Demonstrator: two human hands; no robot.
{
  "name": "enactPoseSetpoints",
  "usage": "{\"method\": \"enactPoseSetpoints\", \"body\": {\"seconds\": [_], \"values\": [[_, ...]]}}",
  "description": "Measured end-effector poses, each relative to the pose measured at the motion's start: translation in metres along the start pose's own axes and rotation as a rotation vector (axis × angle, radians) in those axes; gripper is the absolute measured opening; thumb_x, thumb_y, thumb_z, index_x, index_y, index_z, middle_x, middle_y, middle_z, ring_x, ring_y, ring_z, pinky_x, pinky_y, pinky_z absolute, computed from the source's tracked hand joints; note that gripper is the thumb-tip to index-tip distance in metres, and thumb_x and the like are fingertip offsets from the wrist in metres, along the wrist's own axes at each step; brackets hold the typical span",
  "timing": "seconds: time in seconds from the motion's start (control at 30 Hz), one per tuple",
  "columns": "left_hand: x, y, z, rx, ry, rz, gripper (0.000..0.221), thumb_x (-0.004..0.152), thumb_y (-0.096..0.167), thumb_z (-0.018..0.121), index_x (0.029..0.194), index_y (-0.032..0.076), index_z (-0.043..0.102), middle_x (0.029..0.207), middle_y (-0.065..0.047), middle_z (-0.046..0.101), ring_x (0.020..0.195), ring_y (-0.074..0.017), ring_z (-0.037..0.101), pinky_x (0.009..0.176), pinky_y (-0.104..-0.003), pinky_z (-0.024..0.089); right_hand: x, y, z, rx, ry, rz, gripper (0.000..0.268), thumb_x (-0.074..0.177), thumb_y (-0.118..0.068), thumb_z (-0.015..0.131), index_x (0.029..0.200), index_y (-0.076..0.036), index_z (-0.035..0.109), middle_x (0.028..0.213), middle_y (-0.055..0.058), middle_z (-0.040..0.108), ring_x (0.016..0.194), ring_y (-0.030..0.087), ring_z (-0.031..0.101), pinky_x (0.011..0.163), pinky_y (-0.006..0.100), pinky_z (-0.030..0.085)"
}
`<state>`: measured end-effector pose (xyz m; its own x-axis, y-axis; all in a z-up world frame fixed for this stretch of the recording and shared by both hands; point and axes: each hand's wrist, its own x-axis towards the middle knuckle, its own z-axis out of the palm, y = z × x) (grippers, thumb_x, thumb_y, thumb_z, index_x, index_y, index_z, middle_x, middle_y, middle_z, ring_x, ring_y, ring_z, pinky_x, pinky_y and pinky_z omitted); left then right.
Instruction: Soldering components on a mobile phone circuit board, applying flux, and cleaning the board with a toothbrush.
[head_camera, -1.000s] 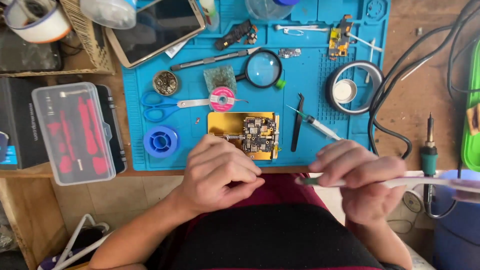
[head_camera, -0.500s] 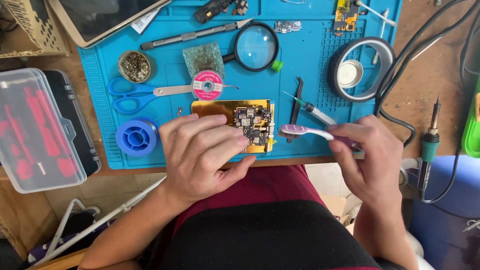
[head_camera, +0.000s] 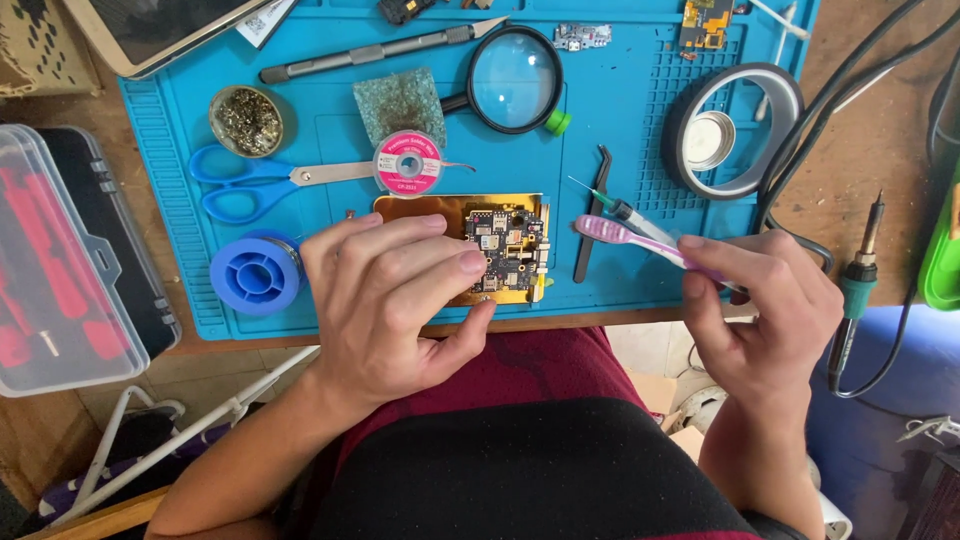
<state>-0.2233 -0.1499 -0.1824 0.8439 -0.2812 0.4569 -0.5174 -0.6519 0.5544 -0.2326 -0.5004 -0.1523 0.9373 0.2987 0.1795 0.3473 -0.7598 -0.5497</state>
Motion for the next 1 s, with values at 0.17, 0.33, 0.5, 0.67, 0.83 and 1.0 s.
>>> {"method": "enactPoseSetpoints", "body": {"seconds": [0.17, 0.33, 0.5, 0.67, 0.83, 1.0], "values": [[0.002, 0.0, 0.001, 0.001, -0.023, -0.023, 0.033, 0.114, 0.036, 0.082, 0.138, 0.018, 0.067, 0.13, 0.0, 0.084, 0.13, -0.0289, 0.079, 0.114, -0.054, 0.046, 0.007, -0.003, -0.001, -0.021, -0.044, -0.041, 0.011, 0.118, 0.005, 0.083, 0.127, 0.001, 0.086, 0.111, 0.019, 0.081, 0.092, 0.028, 0.073, 0.081, 0.04, 0.054], [0.005, 0.0, -0.001, 0.001, -0.055, -0.03, 0.033, 0.113, 0.033, 0.083, 0.139, 0.018, 0.068, 0.128, 0.001, 0.086, 0.13, -0.0302, 0.079, 0.113, -0.054, 0.045, 0.007, -0.001, 0.0, -0.048, -0.042, -0.085, 0.013, 0.116, 0.004, 0.089, 0.124, -0.006, 0.088, 0.106, 0.014, 0.079, 0.087, 0.025, 0.07, 0.078, 0.039, 0.05], [0.007, 0.0, -0.001, -0.031, -0.047, -0.036, 0.031, 0.112, 0.032, 0.084, 0.136, 0.017, 0.071, 0.127, 0.0, 0.086, 0.128, -0.0308, 0.08, 0.11, -0.053, 0.045, 0.009, 0.001, 0.003, -0.073, -0.048, -0.126, 0.011, 0.116, 0.0, 0.092, 0.124, -0.007, 0.088, 0.104, 0.013, 0.076, 0.086, 0.026, 0.068, 0.077, 0.039, 0.049], [0.009, 0.001, -0.003, -0.047, -0.056, -0.048, 0.028, 0.113, 0.034, 0.081, 0.133, 0.016, 0.074, 0.124, 0.0, 0.086, 0.128, -0.0305, 0.079, 0.111, -0.054, 0.044, 0.008, 0.005, 0.003, -0.107, -0.033, -0.147, 0.011, 0.117, 0.001, 0.093, 0.123, -0.007, 0.089, 0.103, 0.012, 0.076, 0.084, 0.026, 0.065, 0.075, 0.041, 0.046], [0.011, 0.001, -0.004, -0.053, -0.065, -0.052, 0.027, 0.112, 0.033, 0.082, 0.133, 0.017, 0.075, 0.123, -0.001, 0.086, 0.127, -0.0307, 0.078, 0.111, -0.054, 0.044, 0.008, 0.007, 0.004, -0.112, -0.019, -0.162, 0.012, 0.118, 0.002, 0.094, 0.124, -0.007, 0.089, 0.102, 0.013, 0.074, 0.083, 0.028, 0.064, 0.076, 0.042, 0.047], [0.012, 0.002, -0.005, -0.046, -0.061, -0.042, 0.025, 0.112, 0.03, 0.082, 0.132, 0.016, 0.075, 0.122, 0.0, 0.086, 0.126, -0.0305, 0.079, 0.111, -0.054, 0.045, 0.009, 0.008, -0.001, -0.158, 0.007, -0.184, 0.008, 0.12, 0.002, 0.094, 0.12, -0.005, 0.09, 0.1, 0.013, 0.073, 0.081, 0.031, 0.062, 0.074, 0.043, 0.045]]}}
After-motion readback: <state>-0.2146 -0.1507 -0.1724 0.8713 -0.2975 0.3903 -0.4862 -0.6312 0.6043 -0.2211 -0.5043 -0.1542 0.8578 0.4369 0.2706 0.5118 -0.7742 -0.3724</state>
